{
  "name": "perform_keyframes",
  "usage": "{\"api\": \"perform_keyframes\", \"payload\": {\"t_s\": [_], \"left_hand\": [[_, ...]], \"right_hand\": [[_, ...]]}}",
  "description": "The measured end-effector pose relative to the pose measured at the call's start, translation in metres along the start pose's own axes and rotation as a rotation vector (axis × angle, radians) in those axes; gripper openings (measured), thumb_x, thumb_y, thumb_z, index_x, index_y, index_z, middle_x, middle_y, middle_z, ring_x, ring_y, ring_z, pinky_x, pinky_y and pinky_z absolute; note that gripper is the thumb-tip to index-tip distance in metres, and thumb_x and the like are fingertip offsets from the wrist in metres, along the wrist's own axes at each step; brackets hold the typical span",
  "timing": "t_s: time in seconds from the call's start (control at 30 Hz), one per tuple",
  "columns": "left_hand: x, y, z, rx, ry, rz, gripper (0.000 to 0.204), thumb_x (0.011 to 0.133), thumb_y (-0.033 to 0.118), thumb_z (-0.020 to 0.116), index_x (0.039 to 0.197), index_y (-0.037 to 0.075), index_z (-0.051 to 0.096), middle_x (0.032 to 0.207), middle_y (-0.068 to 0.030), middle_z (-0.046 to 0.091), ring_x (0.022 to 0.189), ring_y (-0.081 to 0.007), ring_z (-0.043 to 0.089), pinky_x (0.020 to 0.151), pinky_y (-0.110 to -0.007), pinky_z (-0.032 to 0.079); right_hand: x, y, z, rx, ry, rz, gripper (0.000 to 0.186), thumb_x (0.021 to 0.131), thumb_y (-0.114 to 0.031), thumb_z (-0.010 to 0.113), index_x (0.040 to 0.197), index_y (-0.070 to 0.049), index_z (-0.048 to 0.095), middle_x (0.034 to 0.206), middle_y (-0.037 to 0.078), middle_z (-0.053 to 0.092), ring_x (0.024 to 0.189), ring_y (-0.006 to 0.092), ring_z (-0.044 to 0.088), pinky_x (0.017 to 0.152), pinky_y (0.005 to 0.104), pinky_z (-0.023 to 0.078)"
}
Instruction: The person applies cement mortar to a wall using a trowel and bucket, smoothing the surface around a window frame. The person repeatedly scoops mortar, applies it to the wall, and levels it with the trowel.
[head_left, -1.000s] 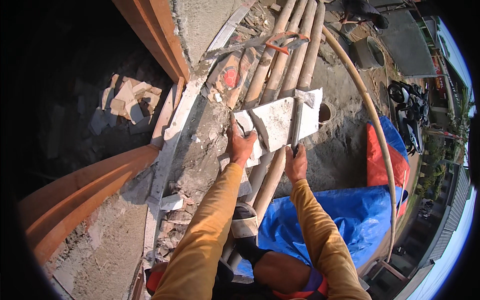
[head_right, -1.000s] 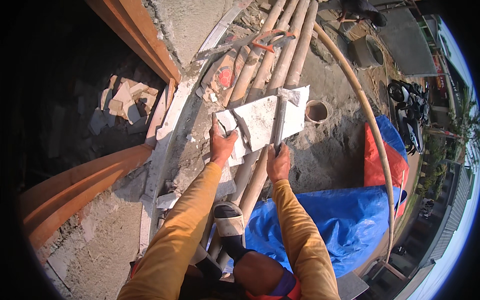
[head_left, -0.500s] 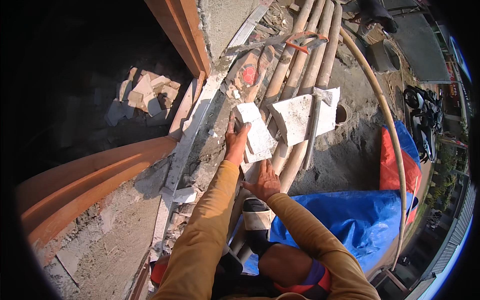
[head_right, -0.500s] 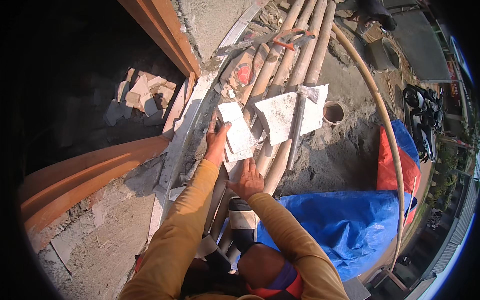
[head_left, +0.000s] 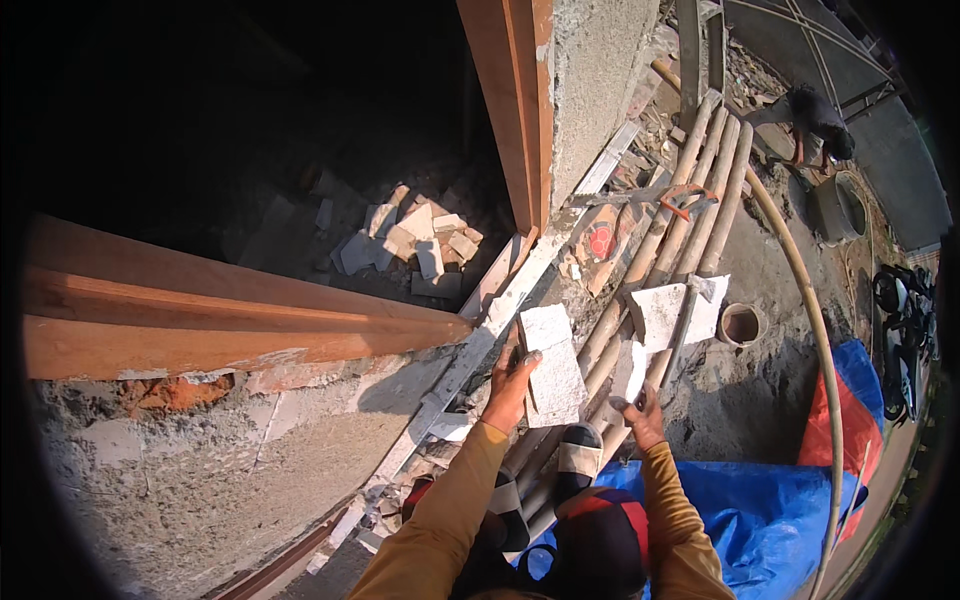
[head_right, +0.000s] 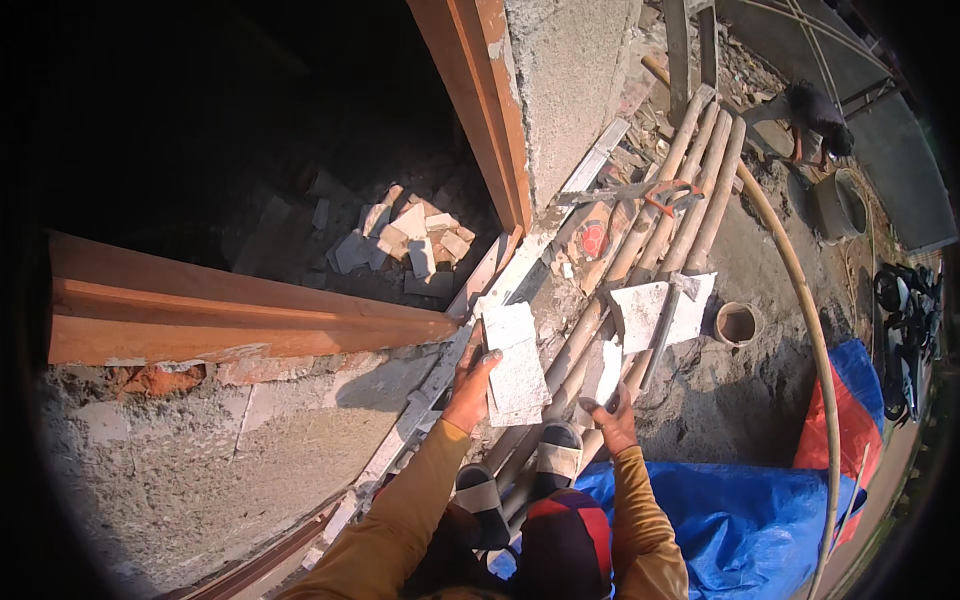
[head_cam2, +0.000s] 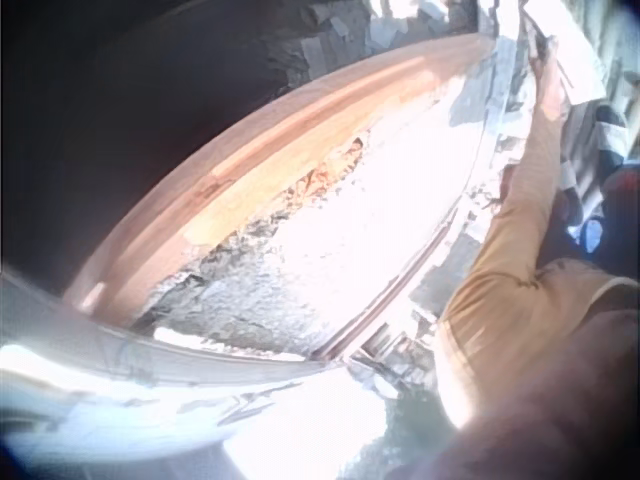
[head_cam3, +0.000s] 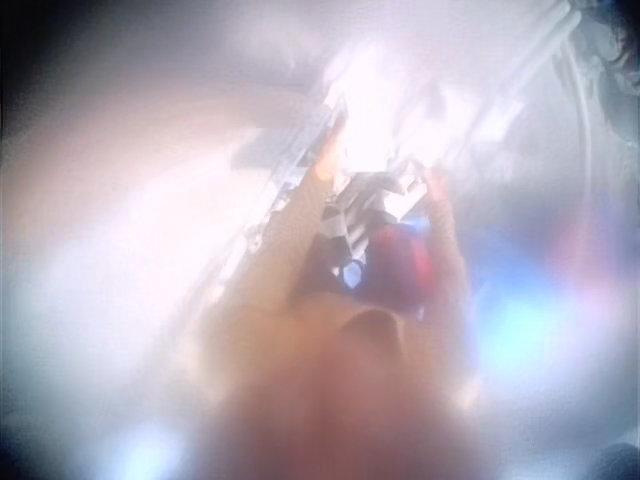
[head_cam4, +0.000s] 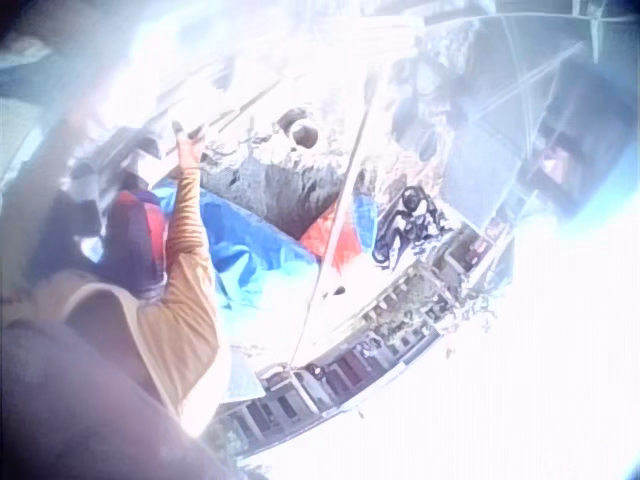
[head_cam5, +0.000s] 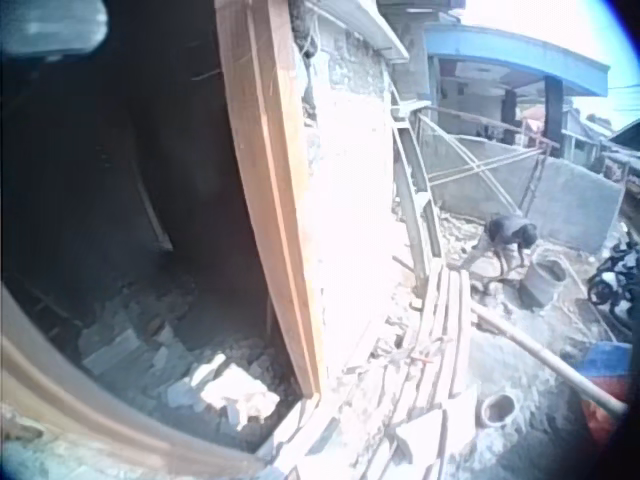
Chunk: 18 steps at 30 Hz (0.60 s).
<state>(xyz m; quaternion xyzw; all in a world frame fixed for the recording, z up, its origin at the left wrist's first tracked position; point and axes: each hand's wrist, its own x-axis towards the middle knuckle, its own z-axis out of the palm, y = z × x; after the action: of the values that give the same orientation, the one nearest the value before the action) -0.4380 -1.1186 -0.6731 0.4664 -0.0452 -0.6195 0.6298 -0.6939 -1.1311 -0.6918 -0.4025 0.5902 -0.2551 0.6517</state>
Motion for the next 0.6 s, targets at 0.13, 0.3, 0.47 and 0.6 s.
{"api": "perform_keyframes", "payload": {"t_s": [0.13,0.3,0.47,0.6], "left_hand": [[-0.109,0.075,0.039,0.064,0.001,-0.013,0.063,0.086,0.001,0.058,0.142,0.013,0.034,0.122,-0.0084,0.055,0.106,-0.0163,0.055,0.091,-0.032,0.046],[-0.234,0.161,0.069,0.571,0.0,0.068,0.066,0.081,0.019,0.069,0.139,0.007,0.039,0.122,-0.0081,0.054,0.106,-0.0155,0.051,0.091,-0.029,0.04],[-0.355,0.252,0.106,0.637,0.012,-0.044,0.068,0.083,0.027,0.069,0.142,0.013,0.037,0.116,-0.0084,0.057,0.098,-0.0152,0.053,0.087,-0.031,0.043],[-0.443,0.318,0.116,0.73,0.017,0.066,0.071,0.084,0.027,0.067,0.144,0.015,0.033,0.115,-0.0082,0.057,0.099,-0.0154,0.054,0.087,-0.031,0.043]], "right_hand": [[-0.045,-0.092,-0.002,0.26,0.041,-0.236,0.087,0.068,-0.019,0.067,0.14,0.008,0.026,0.133,0.021,0.041,0.126,0.027,0.038,0.105,0.0348,0.029],[-0.158,-0.274,0.042,0.44,-0.081,-0.406,0.096,0.065,-0.022,0.063,0.142,0.01,0.015,0.148,0.025,0.018,0.14,0.03,0.015,0.113,0.0361,0.011],[-0.259,-0.396,0.08,0.447,-0.342,-0.503,0.102,0.063,-0.031,0.069,0.143,0.007,0.019,0.143,0.019,0.031,0.133,0.0276,0.031,0.109,0.0342,0.023],[-0.332,-0.466,0.11,0.339,-0.469,-0.51,0.105,0.059,-0.034,0.077,0.142,0.004,0.023,0.137,0.016,0.037,0.124,0.0267,0.04,0.104,0.0355,0.03]]}}
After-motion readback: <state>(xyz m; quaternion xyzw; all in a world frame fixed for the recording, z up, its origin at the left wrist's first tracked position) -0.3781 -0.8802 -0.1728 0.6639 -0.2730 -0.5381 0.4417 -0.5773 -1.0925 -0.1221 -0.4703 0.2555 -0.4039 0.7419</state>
